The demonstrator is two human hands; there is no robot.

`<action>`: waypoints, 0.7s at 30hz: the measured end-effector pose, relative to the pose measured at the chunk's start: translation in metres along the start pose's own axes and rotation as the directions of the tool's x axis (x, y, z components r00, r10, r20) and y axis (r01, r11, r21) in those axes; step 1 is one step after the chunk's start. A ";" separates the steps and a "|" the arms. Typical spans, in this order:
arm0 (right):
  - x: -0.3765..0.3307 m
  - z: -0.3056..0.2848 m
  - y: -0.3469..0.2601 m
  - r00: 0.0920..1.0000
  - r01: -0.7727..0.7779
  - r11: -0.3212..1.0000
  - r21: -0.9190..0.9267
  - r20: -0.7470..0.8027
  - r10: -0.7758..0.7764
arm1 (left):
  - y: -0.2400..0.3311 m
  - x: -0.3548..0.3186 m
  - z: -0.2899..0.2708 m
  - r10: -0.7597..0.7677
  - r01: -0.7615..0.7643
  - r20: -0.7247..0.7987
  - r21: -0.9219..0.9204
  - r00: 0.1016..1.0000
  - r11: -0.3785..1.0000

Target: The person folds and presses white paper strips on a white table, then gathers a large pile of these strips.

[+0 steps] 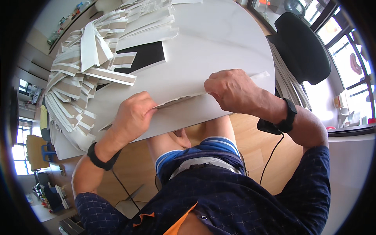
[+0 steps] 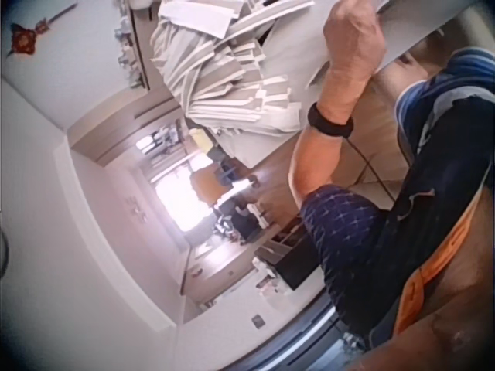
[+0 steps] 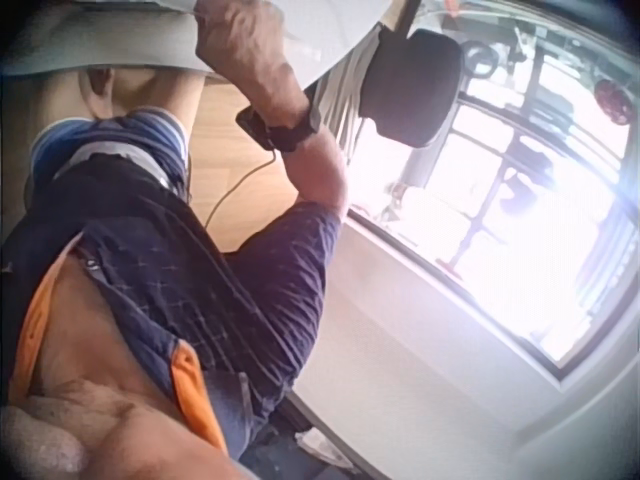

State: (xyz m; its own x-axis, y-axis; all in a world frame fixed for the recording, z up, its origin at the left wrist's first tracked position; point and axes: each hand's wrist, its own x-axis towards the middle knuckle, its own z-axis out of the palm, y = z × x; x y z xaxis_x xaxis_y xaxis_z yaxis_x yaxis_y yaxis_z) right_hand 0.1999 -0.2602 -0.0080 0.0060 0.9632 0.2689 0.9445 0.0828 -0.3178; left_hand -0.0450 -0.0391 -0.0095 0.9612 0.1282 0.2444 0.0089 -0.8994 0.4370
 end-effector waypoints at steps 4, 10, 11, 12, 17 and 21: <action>-0.001 0.004 -0.003 0.999 0.030 0.996 -0.082 -0.010 -0.031 | 0.002 -0.004 0.003 0.072 -0.075 0.024 0.150 0.997 0.986; -0.005 0.005 -0.011 0.999 0.046 0.988 -0.147 0.011 -0.045 | 0.005 -0.003 0.008 0.120 -0.115 -0.024 0.147 0.993 0.982; -0.005 0.005 -0.012 0.999 0.048 0.984 -0.172 0.027 -0.044 | 0.005 -0.003 0.008 0.172 -0.165 -0.018 0.204 0.985 0.965; -0.005 0.005 -0.013 0.999 0.048 0.984 -0.173 0.029 -0.043 | 0.005 -0.003 0.009 0.164 -0.160 -0.005 0.208 0.986 0.965; -0.007 0.005 -0.017 0.995 0.075 0.966 -0.249 0.076 -0.058 | 0.010 -0.004 0.013 0.241 -0.240 0.036 0.326 0.970 0.915; -0.008 -0.001 -0.031 0.984 0.025 0.957 -0.289 0.174 0.027 | 0.016 -0.008 0.014 0.230 -0.235 0.056 0.350 0.972 0.907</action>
State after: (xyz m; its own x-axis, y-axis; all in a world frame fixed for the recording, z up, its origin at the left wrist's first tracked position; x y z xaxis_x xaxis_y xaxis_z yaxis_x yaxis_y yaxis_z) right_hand 0.1708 -0.2706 0.0006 -0.0258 0.9949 0.0980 0.9989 0.0294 -0.0352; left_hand -0.0486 -0.0604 -0.0163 0.9512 -0.1059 0.2899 -0.1212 -0.9920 0.0354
